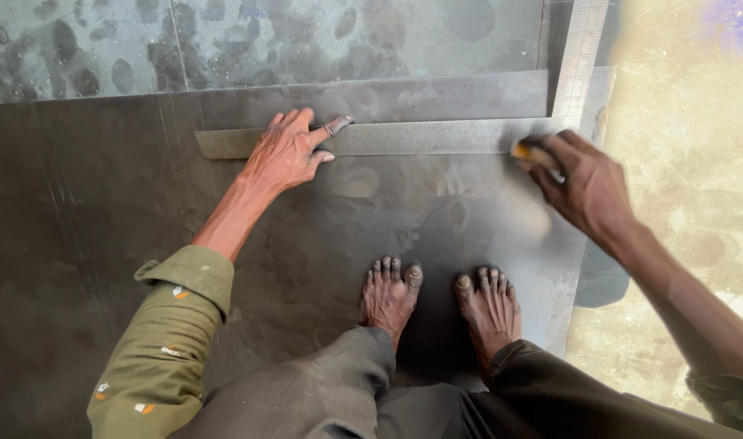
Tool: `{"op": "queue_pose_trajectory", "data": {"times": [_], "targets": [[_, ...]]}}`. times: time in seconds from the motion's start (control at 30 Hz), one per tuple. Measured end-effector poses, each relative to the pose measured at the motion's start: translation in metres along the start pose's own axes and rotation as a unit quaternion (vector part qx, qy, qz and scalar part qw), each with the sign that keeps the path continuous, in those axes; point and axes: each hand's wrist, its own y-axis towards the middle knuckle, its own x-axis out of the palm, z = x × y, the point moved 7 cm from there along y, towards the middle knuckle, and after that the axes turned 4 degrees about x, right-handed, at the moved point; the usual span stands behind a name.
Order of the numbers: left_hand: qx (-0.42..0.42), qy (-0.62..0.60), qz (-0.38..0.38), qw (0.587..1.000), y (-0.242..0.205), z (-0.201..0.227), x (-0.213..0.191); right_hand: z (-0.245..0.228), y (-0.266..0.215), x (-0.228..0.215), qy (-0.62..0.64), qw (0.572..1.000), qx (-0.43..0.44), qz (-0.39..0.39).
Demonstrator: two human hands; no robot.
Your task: The person uses a try square and a yellow marking tool to draw straight lines on a large metal sheet. They repeatedly reposition the square and scribe parallel lines across the surface.
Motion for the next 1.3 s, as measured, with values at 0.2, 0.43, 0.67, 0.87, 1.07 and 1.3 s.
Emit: {"op": "queue_pose_trajectory", "data": {"times": [0.2,0.43,0.67,0.87,1.07,1.3], "targets": [[0.015,-0.016,0.012,1.000,0.002,0.004,-0.008,-0.020,0.002,0.034,0.074,0.997,-0.018,0.027],[0.028,-0.013,0.020,0.999,0.005,0.009,-0.013,-0.010,-0.003,0.042,0.087,0.995,0.020,0.040],[0.030,-0.011,0.025,0.999,0.000,0.003,-0.006,-0.023,0.015,0.041,0.034,0.993,0.085,-0.069],[0.037,-0.024,0.047,0.998,0.005,0.004,-0.016,-0.089,-0.025,0.033,0.048,0.979,-0.021,-0.196],[0.029,-0.021,0.022,0.999,0.001,0.005,-0.006,-0.014,0.001,0.038,0.015,1.000,-0.008,0.002],[0.026,-0.021,0.019,0.999,0.003,0.003,-0.007,-0.010,0.005,0.042,0.002,0.997,-0.063,0.037]]}}
